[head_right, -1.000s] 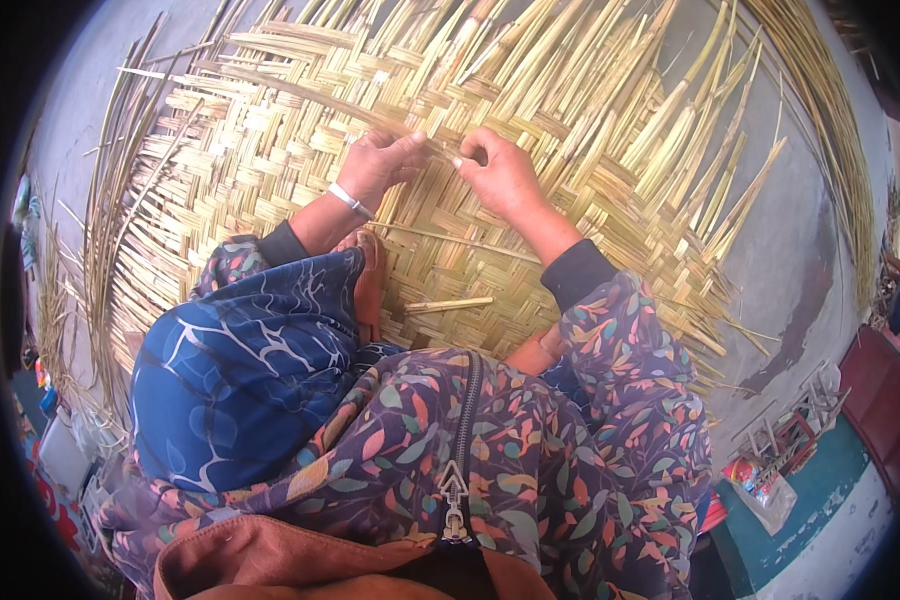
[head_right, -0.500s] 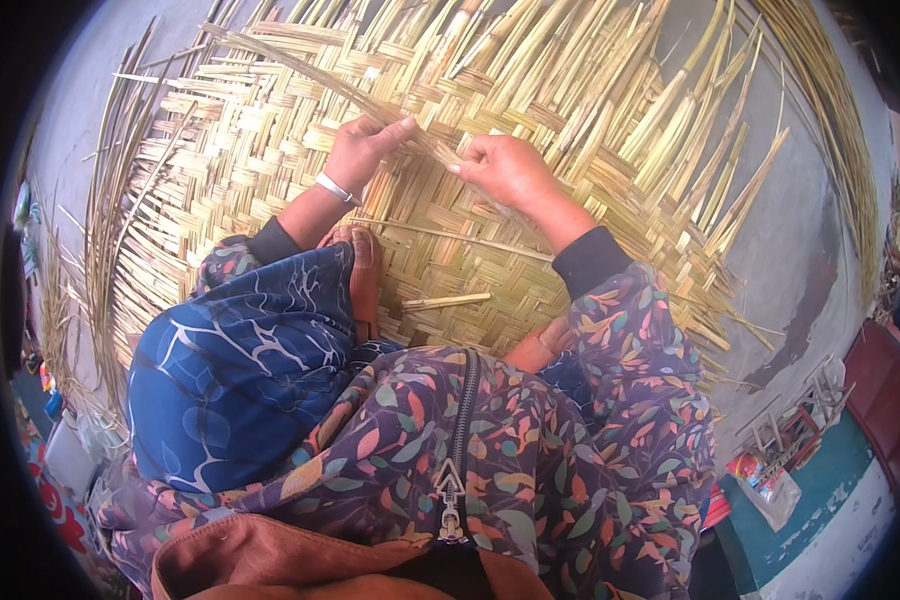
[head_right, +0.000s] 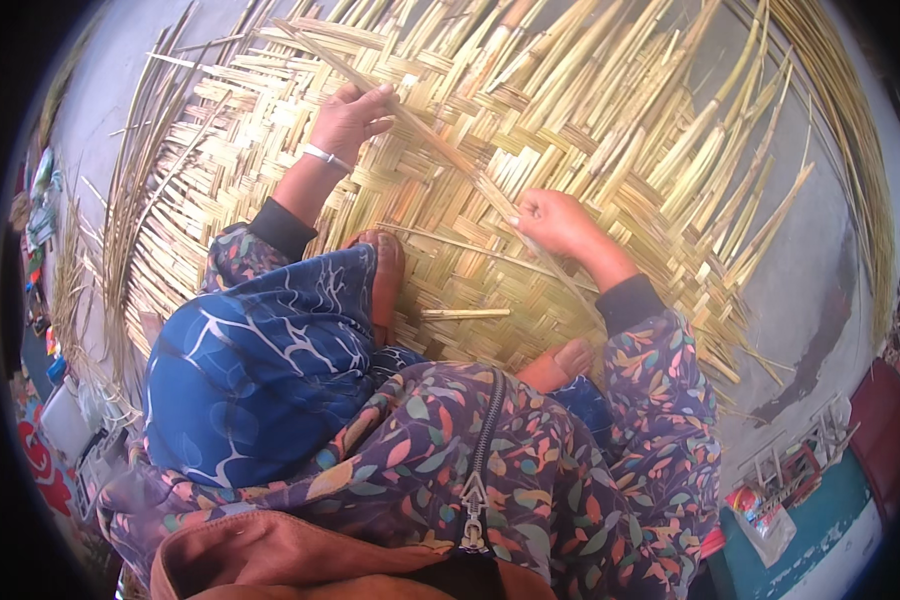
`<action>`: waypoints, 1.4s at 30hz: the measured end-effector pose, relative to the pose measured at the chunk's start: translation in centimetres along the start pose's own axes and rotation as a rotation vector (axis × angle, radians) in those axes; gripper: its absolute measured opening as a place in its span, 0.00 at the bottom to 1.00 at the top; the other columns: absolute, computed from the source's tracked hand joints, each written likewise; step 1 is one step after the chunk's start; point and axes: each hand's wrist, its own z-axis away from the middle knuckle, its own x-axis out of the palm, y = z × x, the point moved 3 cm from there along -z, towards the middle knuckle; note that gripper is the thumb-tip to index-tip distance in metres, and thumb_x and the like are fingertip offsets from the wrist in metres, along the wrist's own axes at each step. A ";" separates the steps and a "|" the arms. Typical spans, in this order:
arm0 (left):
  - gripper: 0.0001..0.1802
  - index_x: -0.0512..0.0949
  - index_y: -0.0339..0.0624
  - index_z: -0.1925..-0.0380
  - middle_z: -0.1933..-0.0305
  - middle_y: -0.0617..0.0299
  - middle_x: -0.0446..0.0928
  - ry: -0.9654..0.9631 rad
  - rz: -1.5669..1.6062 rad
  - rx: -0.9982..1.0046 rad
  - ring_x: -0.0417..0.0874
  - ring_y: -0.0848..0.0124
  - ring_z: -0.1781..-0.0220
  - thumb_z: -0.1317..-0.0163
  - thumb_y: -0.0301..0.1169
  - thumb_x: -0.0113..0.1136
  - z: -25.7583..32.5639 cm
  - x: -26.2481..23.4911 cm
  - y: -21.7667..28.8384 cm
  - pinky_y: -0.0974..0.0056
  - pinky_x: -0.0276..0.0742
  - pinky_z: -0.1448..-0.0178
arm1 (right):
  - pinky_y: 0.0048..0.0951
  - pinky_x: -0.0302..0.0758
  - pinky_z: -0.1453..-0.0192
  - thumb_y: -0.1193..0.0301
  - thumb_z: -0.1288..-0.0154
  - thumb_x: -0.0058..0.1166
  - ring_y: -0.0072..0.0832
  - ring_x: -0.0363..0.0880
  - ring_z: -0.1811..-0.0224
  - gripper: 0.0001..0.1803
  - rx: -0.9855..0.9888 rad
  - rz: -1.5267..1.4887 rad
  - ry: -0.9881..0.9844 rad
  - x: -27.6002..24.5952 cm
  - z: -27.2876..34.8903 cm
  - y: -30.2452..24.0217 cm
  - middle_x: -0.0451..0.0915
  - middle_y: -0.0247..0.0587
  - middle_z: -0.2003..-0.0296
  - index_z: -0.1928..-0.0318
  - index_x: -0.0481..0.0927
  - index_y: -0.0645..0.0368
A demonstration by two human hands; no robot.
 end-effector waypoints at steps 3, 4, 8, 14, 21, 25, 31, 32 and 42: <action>0.13 0.74 0.38 0.69 0.69 0.60 0.77 0.024 -0.186 0.007 0.79 0.75 0.70 0.44 0.35 0.67 -0.5 -0.8 0.0 0.74 0.74 0.68 | 0.24 0.74 0.77 0.70 0.37 0.56 0.14 0.67 0.79 0.14 0.025 -0.078 0.027 -0.2 0.3 0.3 0.66 0.25 0.81 0.75 0.66 0.56; 0.14 0.73 0.38 0.72 0.72 0.60 0.77 0.062 -0.182 -0.008 0.78 0.76 0.73 0.45 0.35 0.68 0.0 -0.6 0.2 0.74 0.73 0.71 | 0.24 0.73 0.77 0.70 0.37 0.56 0.13 0.67 0.79 0.14 0.040 -0.083 0.047 -0.7 1.0 -1.1 0.66 0.25 0.81 0.75 0.66 0.56; 0.14 0.73 0.38 0.71 0.72 0.61 0.77 0.124 -0.145 -0.001 0.78 0.75 0.74 0.45 0.34 0.68 0.0 -0.8 -0.5 0.73 0.73 0.73 | 0.38 0.71 0.73 0.63 0.40 0.54 0.40 0.78 0.78 0.11 -0.063 0.302 0.230 -1.9 3.1 -4.4 0.75 0.41 0.81 0.71 0.71 0.55; 0.14 0.73 0.36 0.68 0.72 0.60 0.78 0.183 -0.117 0.075 0.79 0.74 0.75 0.47 0.32 0.69 -0.9 -1.9 -1.3 0.74 0.73 0.74 | 0.48 0.72 0.71 0.63 0.40 0.53 0.51 0.77 0.75 0.09 -0.132 0.523 0.301 -1.7 4.7 -7.3 0.77 0.49 0.79 0.65 0.71 0.54; 0.14 0.73 0.35 0.57 0.61 0.59 0.77 0.039 0.106 -0.050 0.81 0.69 0.63 0.42 0.28 0.62 0.0 -0.2 -0.2 0.66 0.79 0.56 | 0.48 0.73 0.68 0.65 0.43 0.54 0.49 0.78 0.71 0.11 -0.113 0.609 0.261 -1.6 4.8 -5.2 0.78 0.48 0.76 0.63 0.71 0.56; 0.14 0.73 0.35 0.53 0.57 0.57 0.77 -0.063 0.181 -0.099 0.80 0.67 0.57 0.39 0.26 0.58 -0.1 0.4 -0.1 0.63 0.78 0.48 | 0.46 0.72 0.67 0.66 0.44 0.56 0.46 0.78 0.69 0.10 -0.066 0.553 0.275 -2.0 4.5 -3.5 0.78 0.46 0.75 0.65 0.71 0.55; 0.14 0.74 0.38 0.52 0.58 0.57 0.80 -0.095 0.290 -0.079 0.81 0.69 0.57 0.38 0.26 0.58 -0.7 0.4 -0.3 0.66 0.80 0.52 | 0.42 0.70 0.68 0.66 0.44 0.58 0.44 0.77 0.71 0.10 -0.061 0.509 0.325 -3.0 4.5 -2.4 0.77 0.43 0.76 0.67 0.72 0.56; 0.14 0.74 0.38 0.52 0.58 0.57 0.80 -0.107 0.302 -0.062 0.81 0.69 0.57 0.38 0.27 0.58 -0.7 0.4 -0.2 0.66 0.80 0.52 | 0.43 0.71 0.68 0.66 0.43 0.56 0.45 0.77 0.71 0.09 -0.051 0.465 0.311 -3.1 4.6 -2.4 0.77 0.44 0.76 0.67 0.73 0.55; 0.15 0.77 0.40 0.57 0.62 0.60 0.80 -0.473 -0.004 -0.363 0.81 0.70 0.61 0.40 0.37 0.63 5.1 9.1 -4.7 0.64 0.79 0.55 | 0.29 0.72 0.70 0.70 0.37 0.52 0.23 0.77 0.75 0.06 -0.186 -0.227 0.144 -0.9 3.2 -3.8 0.76 0.34 0.78 0.62 0.74 0.57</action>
